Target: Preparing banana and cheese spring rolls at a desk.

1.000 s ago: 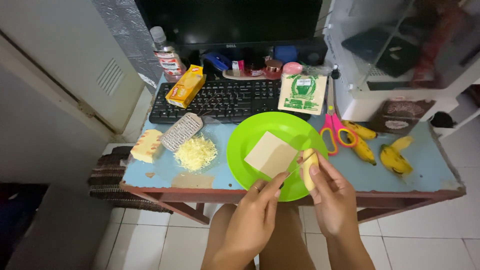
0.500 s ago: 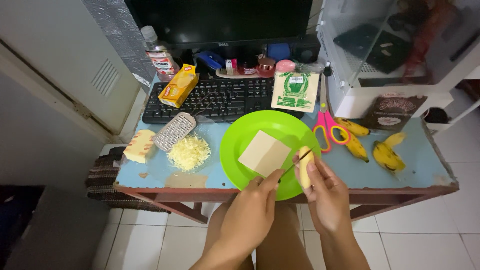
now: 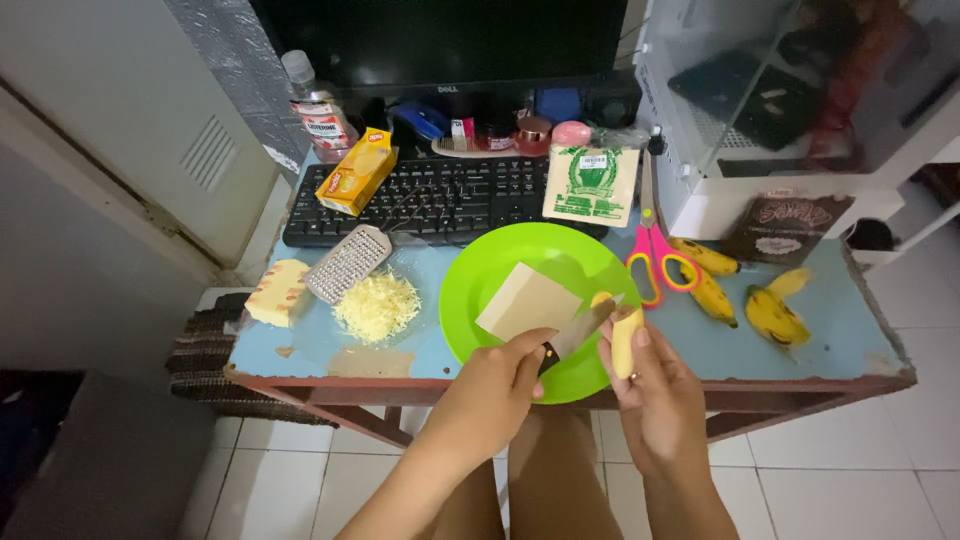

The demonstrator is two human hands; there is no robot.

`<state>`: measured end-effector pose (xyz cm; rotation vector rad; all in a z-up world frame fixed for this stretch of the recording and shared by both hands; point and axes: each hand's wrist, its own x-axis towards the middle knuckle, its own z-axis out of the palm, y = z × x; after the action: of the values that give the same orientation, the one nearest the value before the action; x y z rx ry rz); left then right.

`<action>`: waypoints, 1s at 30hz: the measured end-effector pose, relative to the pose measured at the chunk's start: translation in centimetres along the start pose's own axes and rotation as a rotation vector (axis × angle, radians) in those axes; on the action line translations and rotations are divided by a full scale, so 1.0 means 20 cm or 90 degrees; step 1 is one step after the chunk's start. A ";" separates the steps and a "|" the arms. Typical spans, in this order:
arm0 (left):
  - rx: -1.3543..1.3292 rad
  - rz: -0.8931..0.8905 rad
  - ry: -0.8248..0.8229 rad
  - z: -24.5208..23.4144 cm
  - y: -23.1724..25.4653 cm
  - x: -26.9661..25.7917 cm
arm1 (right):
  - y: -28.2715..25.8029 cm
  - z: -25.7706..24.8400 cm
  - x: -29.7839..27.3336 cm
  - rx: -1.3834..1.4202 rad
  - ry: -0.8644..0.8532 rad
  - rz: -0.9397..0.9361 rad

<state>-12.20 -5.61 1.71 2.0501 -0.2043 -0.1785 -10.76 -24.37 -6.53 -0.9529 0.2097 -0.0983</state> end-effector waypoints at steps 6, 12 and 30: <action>-0.089 -0.125 -0.081 -0.01 -0.04 0.05 | -0.06 0.05 -0.03 -0.002 0.036 -0.031; -0.171 -0.126 -0.119 -0.01 -0.11 0.10 | -0.01 -0.01 -0.01 0.010 0.032 -0.047; -0.208 -0.105 -0.088 -0.05 -0.14 0.12 | -0.10 0.05 -0.03 0.019 0.060 0.013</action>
<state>-9.52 -4.03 -0.32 1.7299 -0.0836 -0.4290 -11.13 -24.60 -4.34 -0.9177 0.3035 -0.1274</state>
